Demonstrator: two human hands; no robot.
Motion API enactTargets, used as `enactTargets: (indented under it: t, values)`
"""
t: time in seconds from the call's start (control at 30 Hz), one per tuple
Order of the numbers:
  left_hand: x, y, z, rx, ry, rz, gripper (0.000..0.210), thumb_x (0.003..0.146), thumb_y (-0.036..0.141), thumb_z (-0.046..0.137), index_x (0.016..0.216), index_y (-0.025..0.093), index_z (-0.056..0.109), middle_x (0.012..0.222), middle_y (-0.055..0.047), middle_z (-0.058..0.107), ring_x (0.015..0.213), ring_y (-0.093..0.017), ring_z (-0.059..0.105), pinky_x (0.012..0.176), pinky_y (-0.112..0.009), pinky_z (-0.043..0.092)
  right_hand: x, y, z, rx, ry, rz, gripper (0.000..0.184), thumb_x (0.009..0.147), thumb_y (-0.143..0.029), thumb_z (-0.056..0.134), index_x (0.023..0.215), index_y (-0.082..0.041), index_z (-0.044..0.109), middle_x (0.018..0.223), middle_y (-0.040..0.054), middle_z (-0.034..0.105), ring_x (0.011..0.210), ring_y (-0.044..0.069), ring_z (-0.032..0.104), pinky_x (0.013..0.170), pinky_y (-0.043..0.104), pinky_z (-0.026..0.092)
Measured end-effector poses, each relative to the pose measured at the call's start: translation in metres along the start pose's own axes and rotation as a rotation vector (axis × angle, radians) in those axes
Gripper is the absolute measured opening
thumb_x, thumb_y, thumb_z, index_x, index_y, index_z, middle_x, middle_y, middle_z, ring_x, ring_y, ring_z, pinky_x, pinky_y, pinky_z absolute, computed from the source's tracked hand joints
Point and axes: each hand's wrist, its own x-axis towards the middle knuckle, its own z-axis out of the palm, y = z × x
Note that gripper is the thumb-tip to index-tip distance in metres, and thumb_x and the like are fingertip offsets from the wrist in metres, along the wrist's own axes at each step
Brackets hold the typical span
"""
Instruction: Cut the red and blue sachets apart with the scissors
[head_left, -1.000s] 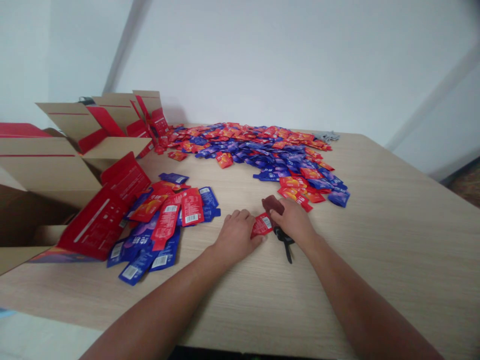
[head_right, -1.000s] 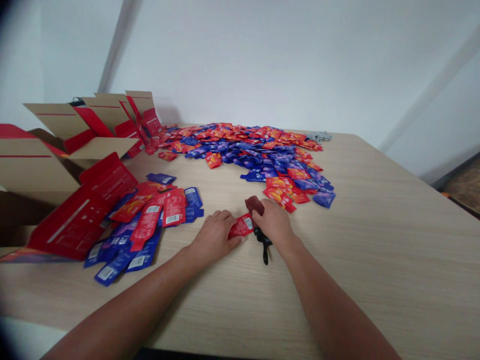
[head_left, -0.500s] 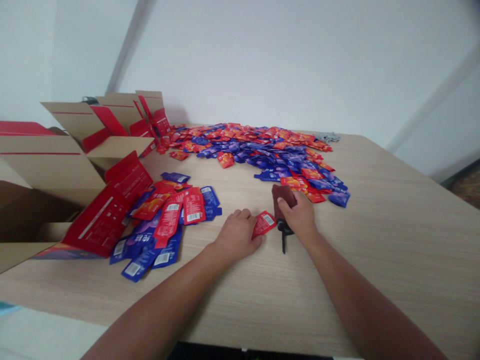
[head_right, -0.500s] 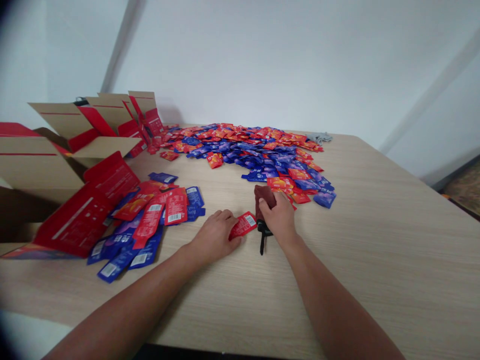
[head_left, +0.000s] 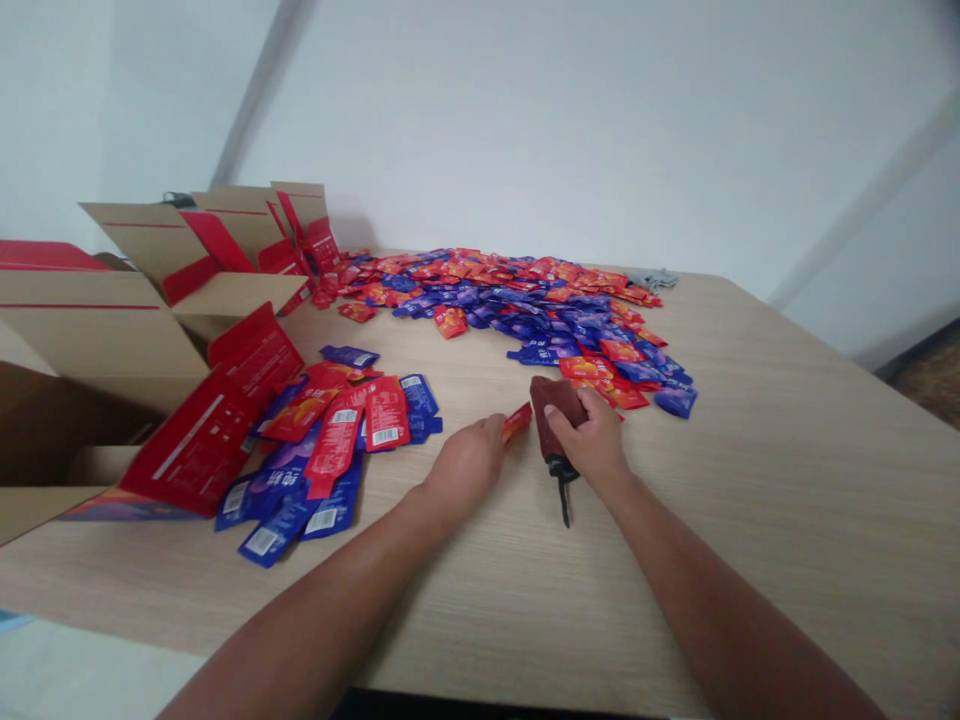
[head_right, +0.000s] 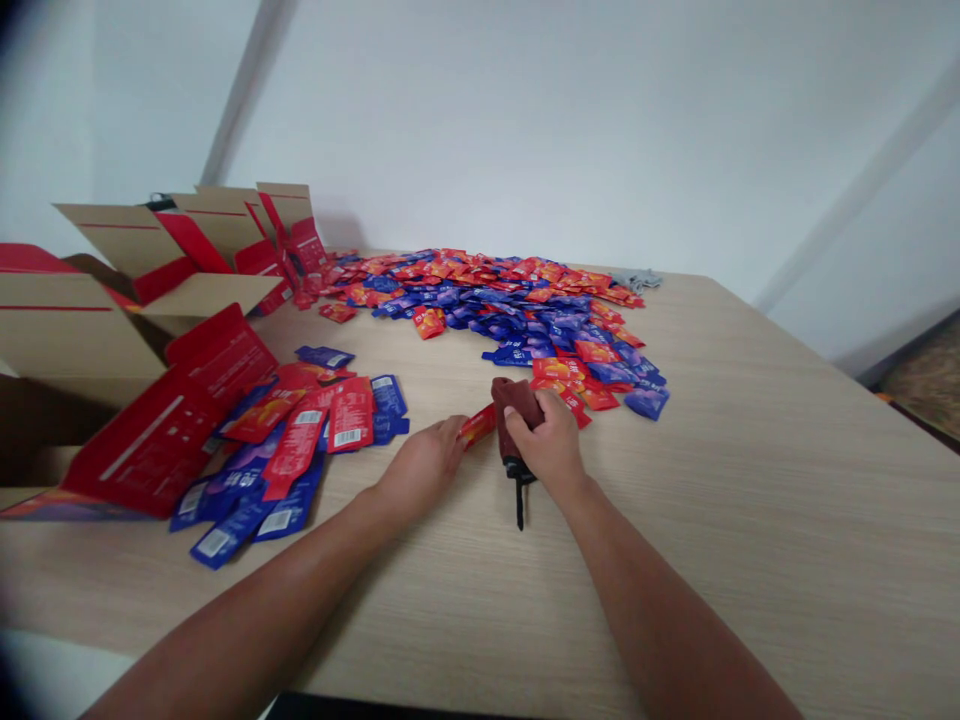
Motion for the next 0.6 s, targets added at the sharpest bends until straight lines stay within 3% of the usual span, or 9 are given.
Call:
enactTargets:
  t: [0.1,0.2,0.3,0.43,0.5,0.6]
  values:
    - [-0.004,0.000,0.002,-0.114,0.012,-0.059,0.036,0.107,0.028,0.047,0.142,0.023,0.051,0.108,-0.009,0.078,0.098,-0.024,0.076,0.081,-0.031,0.053,0.000,-0.003,-0.002,0.025,0.059,-0.016,0.021,0.089,-0.039,0.072,0.083,-0.023,0.060,0.078,-0.0019,0.056,0.072,0.018,0.051,0.070,0.033,0.041]
    - [-0.008,0.003,0.000,-0.046,-0.006,-0.111,0.038,0.105,0.038,0.053,0.140,0.023,0.054,0.110,-0.011,0.077,0.100,-0.027,0.075,0.082,-0.033,0.053,-0.001,-0.006,-0.004,0.090,0.014,-0.028,0.017,0.090,-0.038,0.071,0.088,-0.023,0.062,0.079,-0.0021,0.056,0.072,0.018,0.052,0.069,0.032,0.042]
    - [-0.010,0.005,-0.003,0.097,-0.031,-0.130,0.034,0.102,0.048,0.055,0.126,0.024,0.064,0.117,-0.012,0.072,0.098,-0.028,0.074,0.078,-0.034,0.053,-0.005,-0.010,-0.003,0.105,-0.176,-0.099,0.015,0.089,-0.034,0.071,0.087,-0.023,0.060,0.081,-0.0011,0.058,0.075,0.019,0.054,0.069,0.032,0.043]
    - [-0.008,0.005,-0.005,0.120,-0.054,-0.107,0.029,0.102,0.043,0.054,0.117,0.024,0.069,0.113,-0.009,0.069,0.090,-0.022,0.073,0.072,-0.030,0.051,-0.010,-0.015,0.002,-0.012,-0.512,-0.218,0.011,0.089,-0.031,0.070,0.092,-0.023,0.062,0.093,0.0023,0.064,0.084,0.020,0.059,0.075,0.032,0.042]
    - [-0.007,0.004,-0.005,0.112,-0.057,-0.082,0.027,0.103,0.041,0.053,0.111,0.023,0.070,0.110,-0.008,0.068,0.090,-0.022,0.073,0.072,-0.030,0.051,-0.011,-0.016,0.004,-0.102,-0.581,-0.187,0.011,0.091,-0.031,0.070,0.095,-0.023,0.064,0.095,0.0027,0.066,0.086,0.020,0.060,0.075,0.032,0.041]
    - [-0.007,0.002,-0.005,0.107,-0.067,-0.053,0.026,0.102,0.040,0.054,0.112,0.023,0.071,0.113,-0.009,0.068,0.094,-0.022,0.072,0.075,-0.031,0.053,-0.011,-0.014,0.007,-0.190,-0.589,-0.124,0.012,0.092,-0.034,0.070,0.095,-0.023,0.066,0.095,0.0030,0.067,0.087,0.021,0.061,0.075,0.032,0.041]
